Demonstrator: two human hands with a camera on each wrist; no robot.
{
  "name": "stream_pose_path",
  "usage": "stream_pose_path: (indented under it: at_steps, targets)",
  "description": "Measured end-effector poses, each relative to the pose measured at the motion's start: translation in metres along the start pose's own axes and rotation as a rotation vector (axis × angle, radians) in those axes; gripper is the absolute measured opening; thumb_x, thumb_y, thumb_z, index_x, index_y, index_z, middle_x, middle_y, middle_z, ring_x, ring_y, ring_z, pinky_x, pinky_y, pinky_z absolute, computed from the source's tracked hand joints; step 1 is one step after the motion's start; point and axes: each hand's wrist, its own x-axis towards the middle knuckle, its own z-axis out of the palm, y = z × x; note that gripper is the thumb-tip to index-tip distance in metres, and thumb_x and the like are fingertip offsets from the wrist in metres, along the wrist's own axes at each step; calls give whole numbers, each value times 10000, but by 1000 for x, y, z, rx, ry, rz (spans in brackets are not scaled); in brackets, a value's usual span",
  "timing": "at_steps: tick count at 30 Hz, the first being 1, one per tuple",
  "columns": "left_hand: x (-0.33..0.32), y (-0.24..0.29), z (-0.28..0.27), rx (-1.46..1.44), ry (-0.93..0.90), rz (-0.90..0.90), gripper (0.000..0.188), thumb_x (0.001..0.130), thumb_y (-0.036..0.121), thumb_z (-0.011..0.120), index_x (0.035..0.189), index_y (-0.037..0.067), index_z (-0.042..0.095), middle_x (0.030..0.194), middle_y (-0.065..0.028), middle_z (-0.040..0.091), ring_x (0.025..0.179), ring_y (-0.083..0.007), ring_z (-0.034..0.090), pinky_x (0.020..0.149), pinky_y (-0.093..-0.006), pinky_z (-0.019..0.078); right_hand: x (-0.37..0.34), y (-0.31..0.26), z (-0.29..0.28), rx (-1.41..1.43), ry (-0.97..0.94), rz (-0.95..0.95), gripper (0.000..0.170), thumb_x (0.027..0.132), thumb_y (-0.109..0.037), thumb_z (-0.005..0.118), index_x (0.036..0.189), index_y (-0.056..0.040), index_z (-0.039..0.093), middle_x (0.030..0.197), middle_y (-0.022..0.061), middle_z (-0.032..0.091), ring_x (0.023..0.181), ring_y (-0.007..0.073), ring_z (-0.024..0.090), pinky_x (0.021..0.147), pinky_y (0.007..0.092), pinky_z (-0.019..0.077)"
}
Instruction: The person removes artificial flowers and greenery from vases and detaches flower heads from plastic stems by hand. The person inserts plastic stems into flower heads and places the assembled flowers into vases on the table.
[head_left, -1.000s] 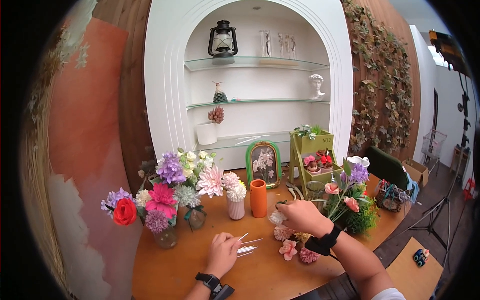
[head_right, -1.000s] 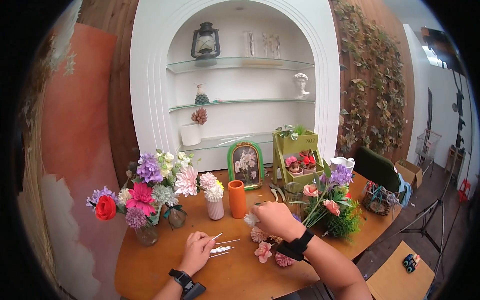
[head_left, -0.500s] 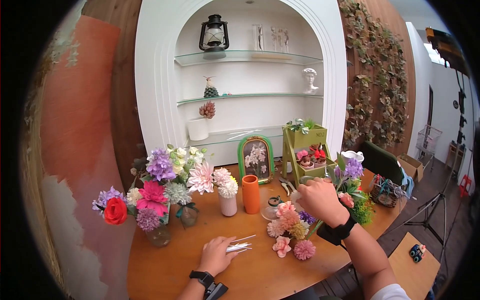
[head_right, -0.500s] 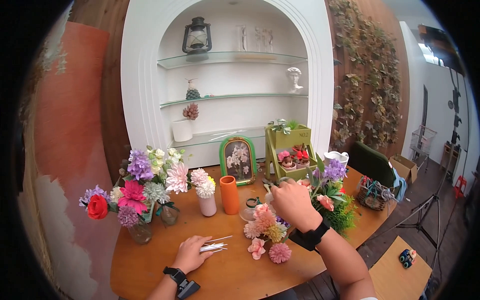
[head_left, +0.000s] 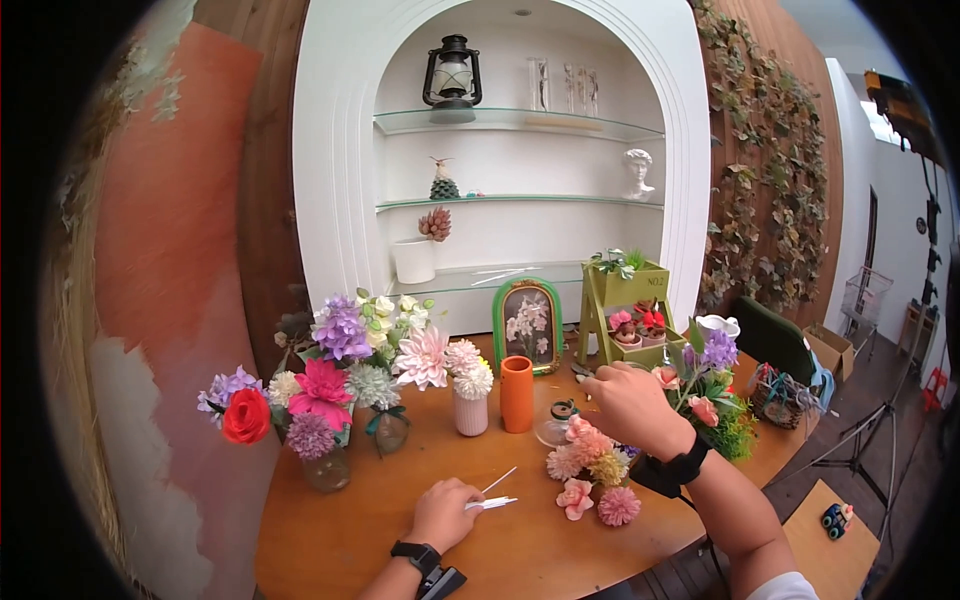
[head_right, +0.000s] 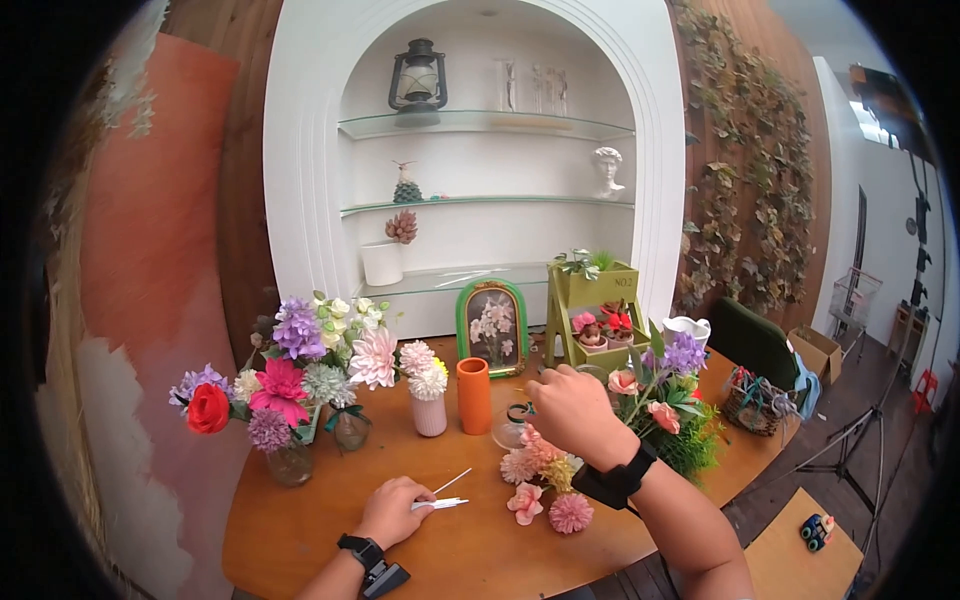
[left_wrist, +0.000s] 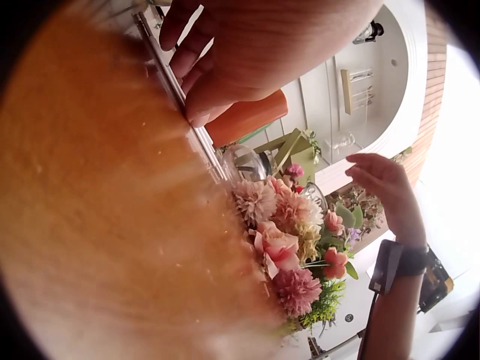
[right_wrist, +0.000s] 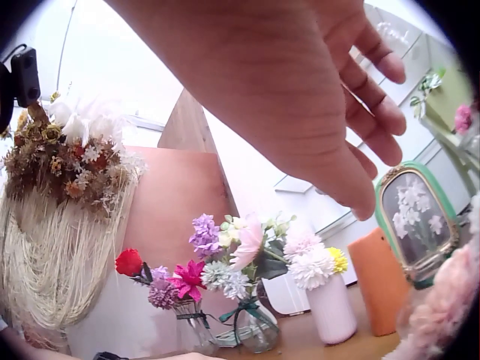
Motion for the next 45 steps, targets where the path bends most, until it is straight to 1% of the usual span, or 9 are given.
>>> stream_pose_path:
  at_steps: [3,4,9,14,17,21,22,39,45]
  targets:
    - [0,0,2,-10,24,22,214,820,283,735,980,141,736,952,-53,667,988,-256,610,865,-385,488,26,-18,5,191,0,-3,324,758,-253,743,1028,-92,666,825,105,639,885,317,653,741,409,543]
    - [0,1,1,-9,29,19,214,820,283,735,980,141,736,952,-53,667,988,-256,610,865,-385,488,37,-20,14,202,-64,-8,526,755,-279,757,1225,-118,581,921,122,637,916,343,658,754,426,548]
    - [-1,8,-4,-8,128,58,286,812,332,748,1020,136,732,929,-63,644,963,-266,607,868,-383,484,94,-44,62,337,-77,32,737,779,-365,767,1388,-152,413,1120,189,569,945,380,651,749,446,553]
    - [2,3,1,-39,199,98,291,816,337,741,1025,136,728,921,-64,638,930,-271,614,833,-397,494,138,-73,91,312,-188,172,1157,645,-635,795,1533,-176,212,1164,290,542,952,432,651,789,469,541]
    - [3,2,3,-34,204,92,284,826,346,727,1024,142,728,916,-59,637,931,-269,616,825,-391,496,152,-81,104,272,-245,273,1202,635,-683,773,1546,-166,182,1171,300,534,948,418,657,792,460,540]
    - [3,1,7,-70,221,91,254,853,346,693,1006,146,727,910,-57,632,936,-271,615,829,-401,495,165,-83,118,236,-271,322,875,725,-648,711,1354,-107,432,1078,277,616,941,408,670,785,464,544]
    - [2,2,8,-71,224,90,247,865,344,680,1008,147,724,915,-58,628,944,-269,615,835,-402,495,165,-82,120,260,-268,334,694,755,-601,698,1184,-86,518,994,234,673,935,389,680,779,466,547]
    - [2,5,5,-87,214,101,218,862,306,685,1012,151,714,932,-61,621,950,-277,617,829,-413,499,170,-23,118,478,-217,291,451,760,-346,744,1058,-45,587,1001,233,674,966,414,646,835,470,516]
    - [1,8,1,-126,223,116,214,875,272,680,1029,126,707,931,-80,617,935,-293,615,821,-401,504,148,-4,85,495,110,277,439,786,-354,726,1057,-49,564,948,229,676,912,434,640,783,492,516]
